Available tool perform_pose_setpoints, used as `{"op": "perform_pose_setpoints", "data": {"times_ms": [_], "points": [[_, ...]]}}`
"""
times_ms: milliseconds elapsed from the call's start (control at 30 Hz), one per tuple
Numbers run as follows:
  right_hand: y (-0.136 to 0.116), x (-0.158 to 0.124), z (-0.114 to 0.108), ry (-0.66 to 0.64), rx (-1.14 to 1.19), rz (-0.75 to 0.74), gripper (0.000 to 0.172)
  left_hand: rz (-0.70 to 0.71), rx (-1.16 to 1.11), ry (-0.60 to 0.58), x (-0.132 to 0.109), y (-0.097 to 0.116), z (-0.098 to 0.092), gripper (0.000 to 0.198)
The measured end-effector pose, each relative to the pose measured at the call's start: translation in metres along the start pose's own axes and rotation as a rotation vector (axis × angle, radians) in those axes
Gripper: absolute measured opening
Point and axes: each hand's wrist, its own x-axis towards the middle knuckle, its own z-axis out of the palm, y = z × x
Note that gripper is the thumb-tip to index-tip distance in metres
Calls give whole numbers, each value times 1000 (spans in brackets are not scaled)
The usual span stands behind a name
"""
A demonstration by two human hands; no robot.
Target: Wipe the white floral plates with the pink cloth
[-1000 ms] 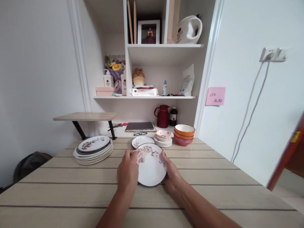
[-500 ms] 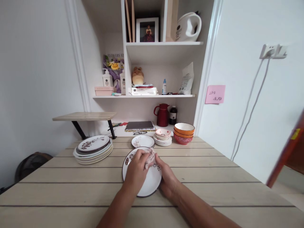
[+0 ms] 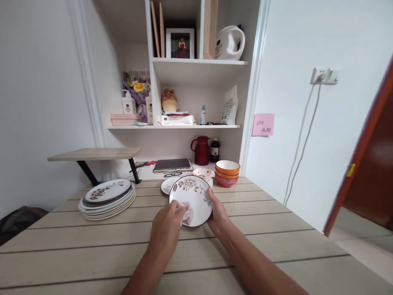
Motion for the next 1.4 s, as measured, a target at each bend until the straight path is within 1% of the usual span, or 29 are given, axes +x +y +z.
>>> {"op": "perform_pose_setpoints", "data": {"times_ms": [67, 133, 200, 267, 367, 467, 567, 667, 800, 867, 900, 1000, 1100, 1133, 1200, 1267, 1300, 1333, 1400], "points": [[1, 0, 0, 10, -16, 0, 50, -89, 74, 45, 0, -4, -2, 33], [1, -1, 0, 18, -26, 0, 50, -162, 103, 77, 0, -6, -2, 31], [1, -1, -1, 31, -31, 6, 50, -178, 75, 76, 0, -7, 1, 30], [2, -1, -1, 43, -29, 13, 51, -112, -18, 38, -1, -6, 7, 31], [3, -2, 0, 8, -23, 30, 51, 63, -213, -16, -2, -3, 16, 30], [6, -9, 5, -59, -50, 84, 50, 171, -333, 30, -3, -3, 22, 34], [13, -17, 11, -46, -134, 141, 52, 195, -355, 96, -2, -5, 22, 37], [24, -25, 17, 6, -212, 205, 56, 122, -293, 151, 1, -11, 19, 32], [38, -30, 21, -30, -174, 264, 53, -120, -169, 198, 3, -26, 12, 30], [41, -29, 20, -7, -162, 280, 52, -231, -110, 183, 3, -33, 8, 30], [42, -27, 19, 12, -158, 277, 52, -264, -86, 165, 3, -36, 7, 29], [36, -20, 13, 87, -151, 252, 54, -292, -47, 101, 2, -35, 7, 29], [24, -13, 8, 153, -114, 188, 51, -243, -69, 62, 0, -24, 12, 32], [20, -12, 8, 147, -85, 158, 48, -197, -98, 52, 0, -19, 14, 33], [13, -11, 8, 94, -24, 113, 45, -62, -180, 40, -2, -9, 17, 35], [10, -13, 10, 41, -1, 113, 44, 71, -254, 39, -3, -1, 19, 36], [10, -14, 12, 25, -7, 122, 45, 111, -275, 44, -4, 2, 20, 36], [12, -16, 13, 20, -22, 138, 46, 132, -283, 50, -4, 3, 20, 34], [19, -20, 16, 28, -58, 184, 49, 120, -270, 62, -3, 4, 19, 31]]}}
